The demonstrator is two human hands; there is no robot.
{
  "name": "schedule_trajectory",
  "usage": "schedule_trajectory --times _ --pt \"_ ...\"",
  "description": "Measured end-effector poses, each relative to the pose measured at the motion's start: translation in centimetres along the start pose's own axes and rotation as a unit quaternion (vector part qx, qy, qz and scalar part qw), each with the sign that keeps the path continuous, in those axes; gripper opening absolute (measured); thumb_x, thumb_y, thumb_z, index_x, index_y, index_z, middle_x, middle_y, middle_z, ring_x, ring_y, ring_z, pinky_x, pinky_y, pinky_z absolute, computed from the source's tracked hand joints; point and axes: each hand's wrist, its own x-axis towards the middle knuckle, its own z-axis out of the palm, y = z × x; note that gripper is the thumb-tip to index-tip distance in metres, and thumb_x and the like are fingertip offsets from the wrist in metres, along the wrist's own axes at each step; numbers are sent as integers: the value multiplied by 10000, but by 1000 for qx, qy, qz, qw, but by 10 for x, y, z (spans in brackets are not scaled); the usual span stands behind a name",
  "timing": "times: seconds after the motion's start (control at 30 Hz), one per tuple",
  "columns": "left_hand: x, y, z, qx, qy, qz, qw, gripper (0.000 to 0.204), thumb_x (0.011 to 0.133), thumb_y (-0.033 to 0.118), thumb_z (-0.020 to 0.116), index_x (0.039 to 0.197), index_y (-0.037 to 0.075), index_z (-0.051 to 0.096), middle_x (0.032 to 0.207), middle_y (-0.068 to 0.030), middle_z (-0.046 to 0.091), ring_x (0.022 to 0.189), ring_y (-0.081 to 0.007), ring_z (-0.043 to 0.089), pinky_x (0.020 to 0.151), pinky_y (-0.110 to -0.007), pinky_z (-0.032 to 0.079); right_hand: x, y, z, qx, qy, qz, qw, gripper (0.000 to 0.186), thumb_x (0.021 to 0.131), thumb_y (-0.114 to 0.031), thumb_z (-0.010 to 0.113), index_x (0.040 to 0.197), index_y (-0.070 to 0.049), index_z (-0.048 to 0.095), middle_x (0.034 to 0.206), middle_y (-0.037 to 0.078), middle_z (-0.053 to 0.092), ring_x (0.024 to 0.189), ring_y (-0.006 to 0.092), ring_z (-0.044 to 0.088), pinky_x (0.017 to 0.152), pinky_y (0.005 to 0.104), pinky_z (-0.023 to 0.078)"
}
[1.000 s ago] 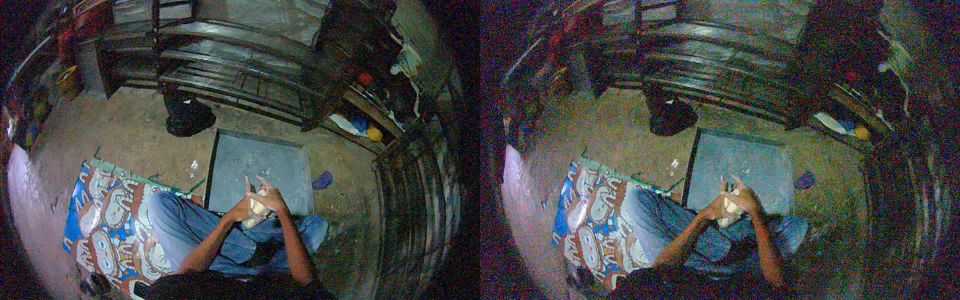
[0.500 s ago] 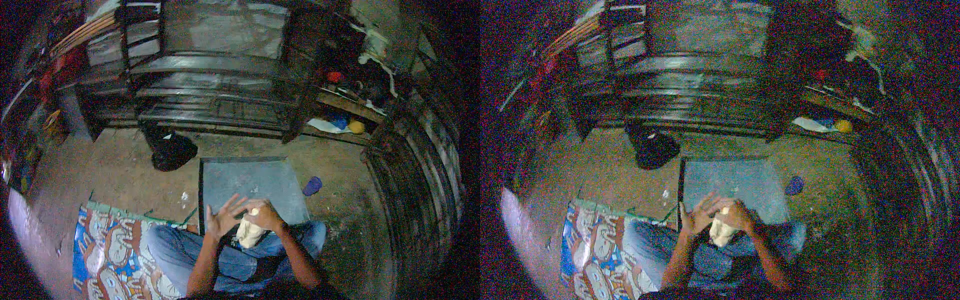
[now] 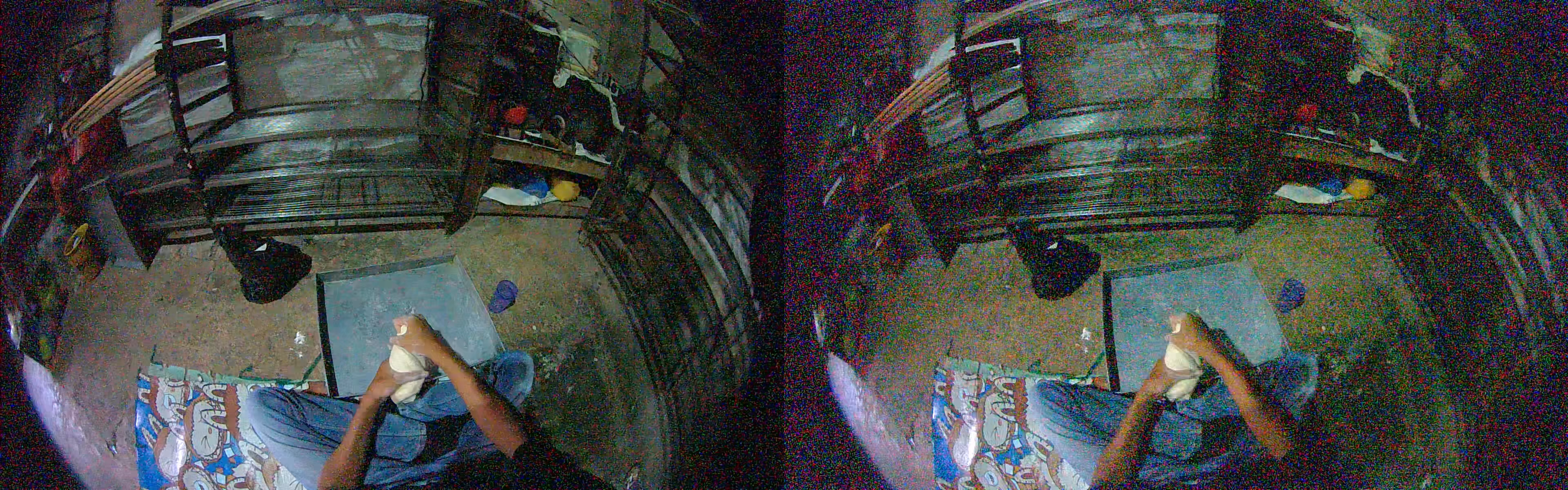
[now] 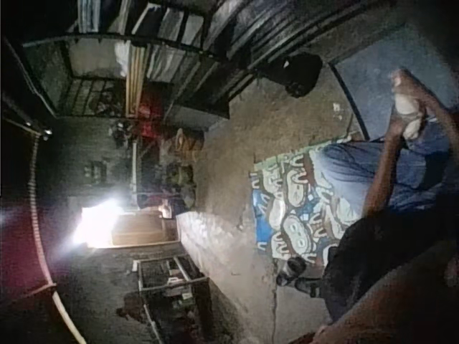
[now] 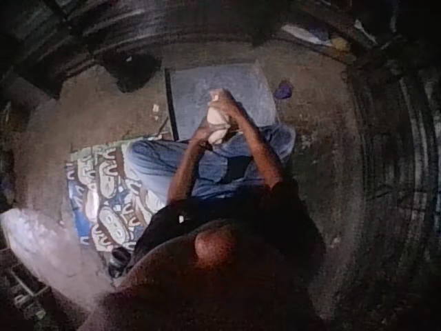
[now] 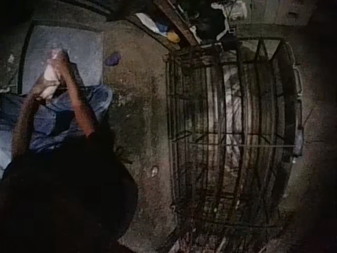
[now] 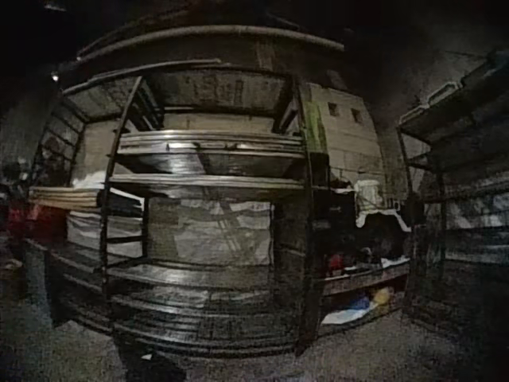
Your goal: The person kneads a piece of dough by hand on a metal tray, repeatedly pressing, folding, and stretching it.
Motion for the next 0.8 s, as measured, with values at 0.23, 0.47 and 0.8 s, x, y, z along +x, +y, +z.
schedule_trajectory --times 0.23,0.47,0.8 --pt "-12 10 13 43 30 -13 999 490 716 256 830 1092 13 631 965 -120 699 867 -218 679 779 -373 554 -19 26 11 31 47 72 996 648 698 -423 794 1204 -108 537 1032 139 653 979 349 643 826 448 500" --pt "-4 -43 -2 -532 -234 -96 808 692 841 507 583 1311 17 449 1020 -181 628 767 -317 629 624 -399 536 -22 21 -27 546 -147 -110 817 1002 707 -596 747 1474 -99 335 1512 57 356 1350 279 394 1100 419 322" --pt "7 -75 -22 -588 -240 -95 767 701 844 479 608 1338 17 424 1110 -200 617 918 -347 639 794 -471 550 -8 8 14 590 -171 5 789 293 693 -248 830 861 -62 680 1085 106 662 915 252 660 840 389 516"
